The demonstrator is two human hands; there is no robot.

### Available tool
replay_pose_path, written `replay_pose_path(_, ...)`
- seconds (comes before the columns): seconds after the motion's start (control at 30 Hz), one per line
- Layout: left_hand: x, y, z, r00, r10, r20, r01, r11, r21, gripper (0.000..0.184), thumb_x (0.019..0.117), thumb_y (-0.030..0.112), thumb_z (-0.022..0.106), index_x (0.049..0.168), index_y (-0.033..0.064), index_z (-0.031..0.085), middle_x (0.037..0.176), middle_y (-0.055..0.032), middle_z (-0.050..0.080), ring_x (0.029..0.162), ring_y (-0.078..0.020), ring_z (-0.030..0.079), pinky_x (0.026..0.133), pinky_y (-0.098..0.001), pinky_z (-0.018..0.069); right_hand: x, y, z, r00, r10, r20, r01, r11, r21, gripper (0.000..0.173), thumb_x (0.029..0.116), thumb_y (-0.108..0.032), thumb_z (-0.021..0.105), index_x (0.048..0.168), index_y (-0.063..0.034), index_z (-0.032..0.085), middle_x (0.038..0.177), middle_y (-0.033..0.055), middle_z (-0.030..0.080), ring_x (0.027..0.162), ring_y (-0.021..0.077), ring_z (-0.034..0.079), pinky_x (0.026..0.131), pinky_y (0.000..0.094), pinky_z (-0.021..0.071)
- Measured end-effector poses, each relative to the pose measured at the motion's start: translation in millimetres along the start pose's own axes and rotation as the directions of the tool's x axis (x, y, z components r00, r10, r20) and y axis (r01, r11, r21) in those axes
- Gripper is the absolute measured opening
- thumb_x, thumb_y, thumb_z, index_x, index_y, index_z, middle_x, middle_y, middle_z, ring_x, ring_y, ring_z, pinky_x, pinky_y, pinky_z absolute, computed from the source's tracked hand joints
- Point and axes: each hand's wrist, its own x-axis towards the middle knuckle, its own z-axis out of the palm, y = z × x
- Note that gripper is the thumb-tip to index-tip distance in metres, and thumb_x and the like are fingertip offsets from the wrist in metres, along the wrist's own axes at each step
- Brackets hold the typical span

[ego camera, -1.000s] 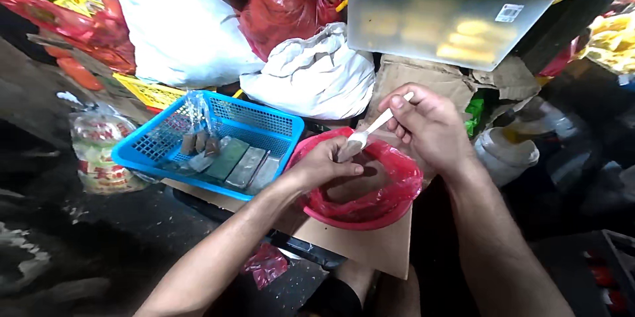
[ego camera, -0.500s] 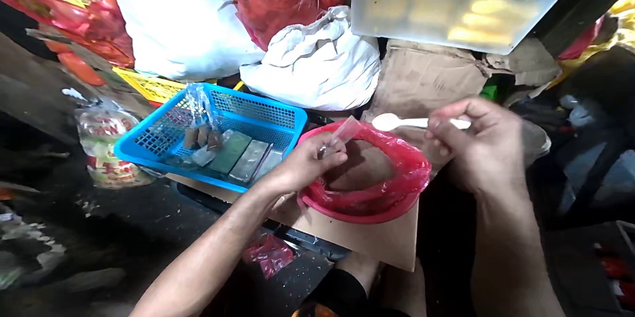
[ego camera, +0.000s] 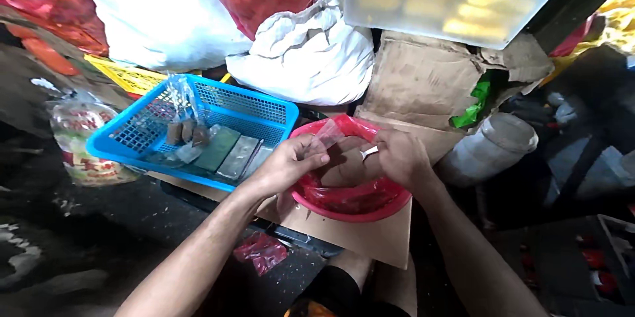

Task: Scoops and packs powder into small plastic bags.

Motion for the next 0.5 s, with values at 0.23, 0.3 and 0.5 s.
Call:
replay_pose_path(0.23, 1, -7, -3, 0.999, 0.034, 0.023, -0.033, 0.999, -0.022, 0.008, 0.0990, 0.018, 0.068, 0.100, 0.0103, 0.068, 0.081, -0.0030, 0.066, 0.068, -0.0136, 0.061, 0.059, -0.0292, 0.0529, 1, 6, 9, 0.996, 0.086, 0.037, -0.093, 0.959, 0.267, 0.024, 0.1018, -0.015, 0.052, 0.099, -0.0142, 0.076, 0.090, 0.0097, 0.072, 0.084, 0.0285, 0.069, 0.070, 0.0580, 0.0546)
replay_pose_path(0.3, 0, -4, -5, 0.999, 0.008, 0.038, -0.008, 1.000, -0.017, 0.008, 0.0990, 0.018, 0.068, 0.102, 0.0100, 0.069, 0.083, -0.0027, 0.068, 0.070, -0.0132, 0.063, 0.061, -0.0293, 0.0548, -3, 12, 6, 0.996, 0.079, -0.040, -0.059, 0.932, 0.359, 0.024, 0.1034, -0.014, 0.052, 0.100, -0.0129, 0.076, 0.089, 0.0080, 0.072, 0.080, 0.0246, 0.069, 0.070, 0.0543, 0.0559)
replay_pose_path(0.5, 4, 1, -10, 0.996, -0.019, 0.090, 0.023, 0.999, -0.038, 0.010, 0.0958, 0.014, 0.072, 0.104, 0.0088, 0.070, 0.084, -0.0045, 0.070, 0.072, -0.0143, 0.065, 0.062, -0.0299, 0.0559, -10, 23, 5, 0.989, 0.064, -0.132, 0.010, 0.868, 0.496, 0.022, 0.1004, -0.009, 0.055, 0.095, -0.0108, 0.077, 0.076, 0.0046, 0.068, 0.063, 0.0166, 0.061, 0.058, 0.0428, 0.0525)
